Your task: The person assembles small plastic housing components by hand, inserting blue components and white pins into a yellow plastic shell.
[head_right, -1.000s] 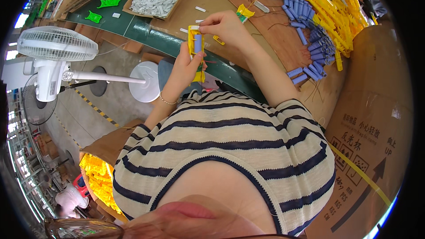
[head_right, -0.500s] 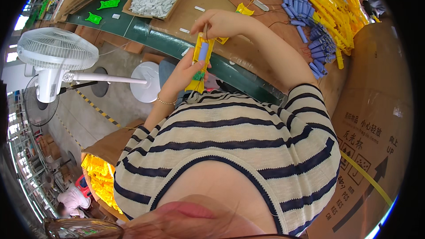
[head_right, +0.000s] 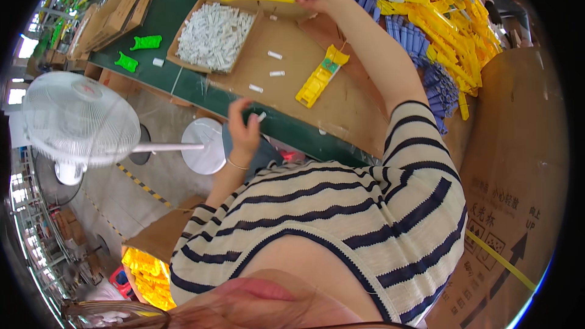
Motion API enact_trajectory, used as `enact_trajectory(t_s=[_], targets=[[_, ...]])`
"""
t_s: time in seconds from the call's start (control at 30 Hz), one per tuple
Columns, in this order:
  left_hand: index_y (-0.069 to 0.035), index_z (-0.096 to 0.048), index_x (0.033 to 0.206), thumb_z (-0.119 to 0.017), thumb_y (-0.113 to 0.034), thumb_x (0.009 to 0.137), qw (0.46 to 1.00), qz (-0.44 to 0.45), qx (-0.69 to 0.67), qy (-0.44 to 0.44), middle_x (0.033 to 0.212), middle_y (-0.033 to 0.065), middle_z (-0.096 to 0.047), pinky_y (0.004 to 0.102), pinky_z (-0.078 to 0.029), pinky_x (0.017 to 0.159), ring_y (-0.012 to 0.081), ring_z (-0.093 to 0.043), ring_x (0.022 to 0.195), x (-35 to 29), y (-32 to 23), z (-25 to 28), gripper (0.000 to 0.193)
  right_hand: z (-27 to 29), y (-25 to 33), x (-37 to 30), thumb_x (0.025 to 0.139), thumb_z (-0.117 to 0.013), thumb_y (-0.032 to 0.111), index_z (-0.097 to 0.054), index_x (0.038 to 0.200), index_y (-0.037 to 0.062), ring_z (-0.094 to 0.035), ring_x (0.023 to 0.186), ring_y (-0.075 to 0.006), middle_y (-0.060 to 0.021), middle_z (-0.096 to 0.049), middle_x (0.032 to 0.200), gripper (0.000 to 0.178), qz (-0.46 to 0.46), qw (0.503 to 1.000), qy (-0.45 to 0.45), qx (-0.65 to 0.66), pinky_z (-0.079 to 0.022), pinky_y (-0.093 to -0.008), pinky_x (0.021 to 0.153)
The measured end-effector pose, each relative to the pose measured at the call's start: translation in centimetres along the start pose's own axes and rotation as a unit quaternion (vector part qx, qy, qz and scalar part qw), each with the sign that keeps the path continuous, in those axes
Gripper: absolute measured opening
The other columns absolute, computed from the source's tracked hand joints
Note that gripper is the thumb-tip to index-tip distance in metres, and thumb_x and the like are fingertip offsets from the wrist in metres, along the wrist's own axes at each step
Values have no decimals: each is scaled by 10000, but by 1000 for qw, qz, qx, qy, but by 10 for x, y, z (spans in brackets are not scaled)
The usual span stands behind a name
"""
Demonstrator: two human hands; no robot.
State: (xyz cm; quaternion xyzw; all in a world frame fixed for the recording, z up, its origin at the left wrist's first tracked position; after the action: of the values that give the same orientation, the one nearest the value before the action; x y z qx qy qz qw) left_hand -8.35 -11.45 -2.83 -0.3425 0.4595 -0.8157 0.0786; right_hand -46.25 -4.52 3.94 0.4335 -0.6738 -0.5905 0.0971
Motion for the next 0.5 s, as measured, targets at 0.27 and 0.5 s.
enact_trajectory(t_s=[0.27, 0.5], targets=[[-46, -600, 1019, -630, -80, 713, 980, -7, 199, 18, 978, 121, -602, 379, -449, 757, 305, -569, 868, -3, 3, -22, 309, -76, -8, 199, 809, -467, -51, -515, 919, -22, -588, 561, -282, -174, -558, 791, 124, 9, 953, -263, 151, -529, -400, 458], [-43, -604, 1008, -602, -68, 704, 977, 5, 208, 45, 940, 110, -610, 372, -437, 749, 294, -571, 861, -3, 4, -23, 305, -64, 21, 236, 755, -662, 255, -678, 921, 26, -653, 822, -309, -146, -665, 882, 284, 141, 640, -105, -748, -541, -385, 703]])
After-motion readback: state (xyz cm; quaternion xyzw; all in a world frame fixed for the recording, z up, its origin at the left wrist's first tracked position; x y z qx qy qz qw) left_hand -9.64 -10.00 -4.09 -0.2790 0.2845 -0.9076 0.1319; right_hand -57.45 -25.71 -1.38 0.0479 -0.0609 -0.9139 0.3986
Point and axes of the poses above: each hand's wrist, its own x-axis towards the middle knuckle, its own z-axis out of the back of the hand, y = z × x, the point moved 1 cm from there along x, towards the middle knuckle
